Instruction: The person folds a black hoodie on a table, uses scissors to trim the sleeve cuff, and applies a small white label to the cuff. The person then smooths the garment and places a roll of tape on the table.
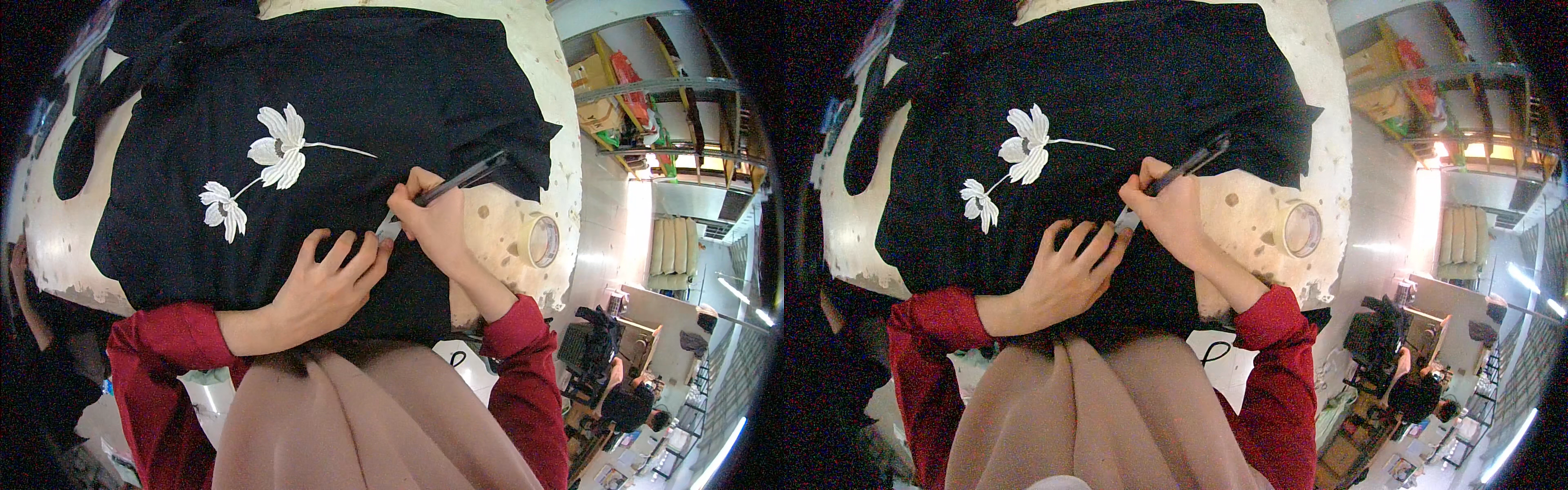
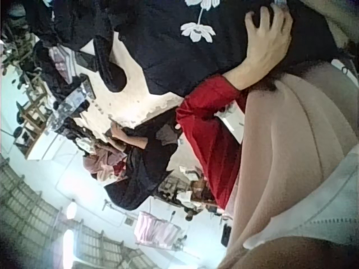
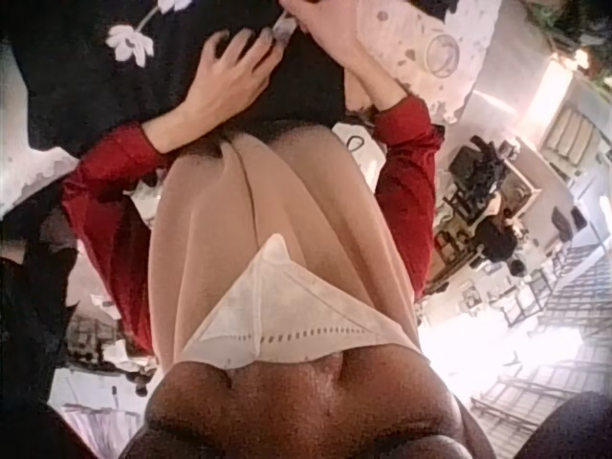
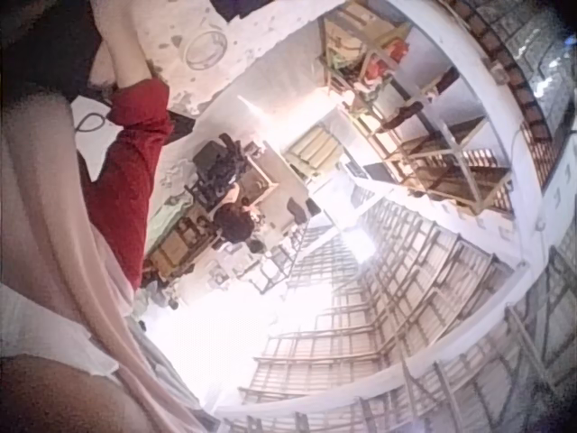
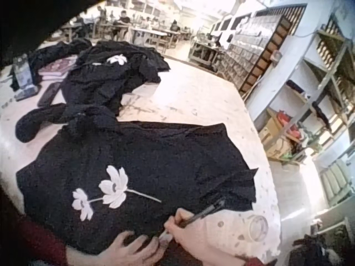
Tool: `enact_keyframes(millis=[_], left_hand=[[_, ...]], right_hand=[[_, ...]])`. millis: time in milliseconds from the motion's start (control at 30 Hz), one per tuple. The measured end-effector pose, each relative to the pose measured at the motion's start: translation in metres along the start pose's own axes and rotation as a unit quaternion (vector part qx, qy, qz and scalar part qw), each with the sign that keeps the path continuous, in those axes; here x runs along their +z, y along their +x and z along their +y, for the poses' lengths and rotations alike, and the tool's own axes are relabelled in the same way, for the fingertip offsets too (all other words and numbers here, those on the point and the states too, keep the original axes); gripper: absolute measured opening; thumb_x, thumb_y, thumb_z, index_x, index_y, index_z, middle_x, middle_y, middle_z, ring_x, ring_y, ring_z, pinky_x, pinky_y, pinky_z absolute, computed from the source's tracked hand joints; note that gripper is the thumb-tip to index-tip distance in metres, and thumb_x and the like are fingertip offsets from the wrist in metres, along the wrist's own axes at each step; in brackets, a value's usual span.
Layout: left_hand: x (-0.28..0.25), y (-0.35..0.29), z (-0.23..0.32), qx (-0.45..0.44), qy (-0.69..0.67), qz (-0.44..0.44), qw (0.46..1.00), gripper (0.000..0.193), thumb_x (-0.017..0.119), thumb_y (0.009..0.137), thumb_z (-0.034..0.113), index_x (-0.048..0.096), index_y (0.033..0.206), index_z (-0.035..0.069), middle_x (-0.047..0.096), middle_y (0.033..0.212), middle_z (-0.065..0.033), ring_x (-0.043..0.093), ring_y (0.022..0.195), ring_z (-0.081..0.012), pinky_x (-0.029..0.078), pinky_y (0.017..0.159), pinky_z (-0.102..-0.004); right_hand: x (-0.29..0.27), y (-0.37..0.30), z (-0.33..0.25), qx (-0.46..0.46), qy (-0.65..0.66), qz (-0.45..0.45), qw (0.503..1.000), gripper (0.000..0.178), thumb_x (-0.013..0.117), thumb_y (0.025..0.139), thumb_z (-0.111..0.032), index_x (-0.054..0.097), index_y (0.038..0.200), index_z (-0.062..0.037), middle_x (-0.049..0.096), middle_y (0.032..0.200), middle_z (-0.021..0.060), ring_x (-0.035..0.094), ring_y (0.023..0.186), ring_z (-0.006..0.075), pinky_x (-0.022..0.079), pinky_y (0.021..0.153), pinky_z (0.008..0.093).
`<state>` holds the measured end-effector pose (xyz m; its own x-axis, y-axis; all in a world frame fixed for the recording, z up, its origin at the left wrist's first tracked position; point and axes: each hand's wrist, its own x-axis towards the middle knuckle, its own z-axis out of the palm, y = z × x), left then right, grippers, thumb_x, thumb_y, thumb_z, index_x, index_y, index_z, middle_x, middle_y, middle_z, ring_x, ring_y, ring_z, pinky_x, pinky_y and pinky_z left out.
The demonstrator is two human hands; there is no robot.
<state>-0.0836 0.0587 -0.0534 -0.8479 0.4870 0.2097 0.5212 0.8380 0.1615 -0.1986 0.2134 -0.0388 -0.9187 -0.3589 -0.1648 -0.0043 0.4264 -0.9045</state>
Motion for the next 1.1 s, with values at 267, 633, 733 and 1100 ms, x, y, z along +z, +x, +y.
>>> enact_keyframes(millis=[267, 633, 733, 1100], left_hand=[[-0.002, 0.0, -0.001, -0.007, -0.032, -0.017, 0.999, 0.072, 0.072, 0.073, 0.028, 0.047, 0.137, 0.009, 0.044, 0.142, -0.0148, 0.048, 0.116, -0.0283, 0.037, 0.097, -0.0503], [-0.002, 0.0, -0.002, -0.004, -0.027, -0.016, 1.0, 0.07, 0.071, 0.074, 0.028, 0.047, 0.137, 0.009, 0.045, 0.14, -0.0142, 0.047, 0.115, -0.0276, 0.037, 0.096, -0.0499], [-0.001, 0.002, -0.001, -0.009, -0.024, -0.012, 1.0, 0.069, 0.068, 0.077, 0.028, 0.046, 0.139, 0.01, 0.044, 0.14, -0.0124, 0.047, 0.114, -0.0271, 0.037, 0.096, -0.0496], [-0.002, 0.003, -0.003, -0.014, -0.02, -0.027, 0.999, 0.068, 0.064, 0.081, 0.028, 0.043, 0.143, 0.011, 0.044, 0.141, -0.0097, 0.046, 0.114, -0.027, 0.037, 0.096, -0.0491]], right_hand=[[-0.001, 0.002, 0.016, -0.111, -0.104, -0.008, 0.988, 0.025, 0.065, 0.084, -0.005, 0.049, 0.065, -0.0026, 0.046, 0.056, -0.0019, 0.04, 0.057, 0.0017, 0.035, 0.048, 0.0235], [0.0, 0.003, 0.017, -0.132, -0.135, -0.006, 0.982, 0.027, 0.066, 0.084, -0.006, 0.048, 0.065, -0.0022, 0.047, 0.056, -0.0012, 0.04, 0.056, 0.0027, 0.036, 0.048, 0.024], [-0.001, 0.002, 0.018, -0.093, -0.098, 0.006, 0.991, 0.026, 0.066, 0.085, -0.006, 0.048, 0.066, -0.0024, 0.048, 0.056, -0.0016, 0.041, 0.056, 0.0018, 0.036, 0.048, 0.0232], [0.0, 0.004, 0.02, -0.155, -0.115, 0.016, 0.981, 0.026, 0.065, 0.084, -0.005, 0.048, 0.065, -0.0021, 0.045, 0.056, -0.0017, 0.039, 0.056, 0.0018, 0.034, 0.047, 0.0239]])
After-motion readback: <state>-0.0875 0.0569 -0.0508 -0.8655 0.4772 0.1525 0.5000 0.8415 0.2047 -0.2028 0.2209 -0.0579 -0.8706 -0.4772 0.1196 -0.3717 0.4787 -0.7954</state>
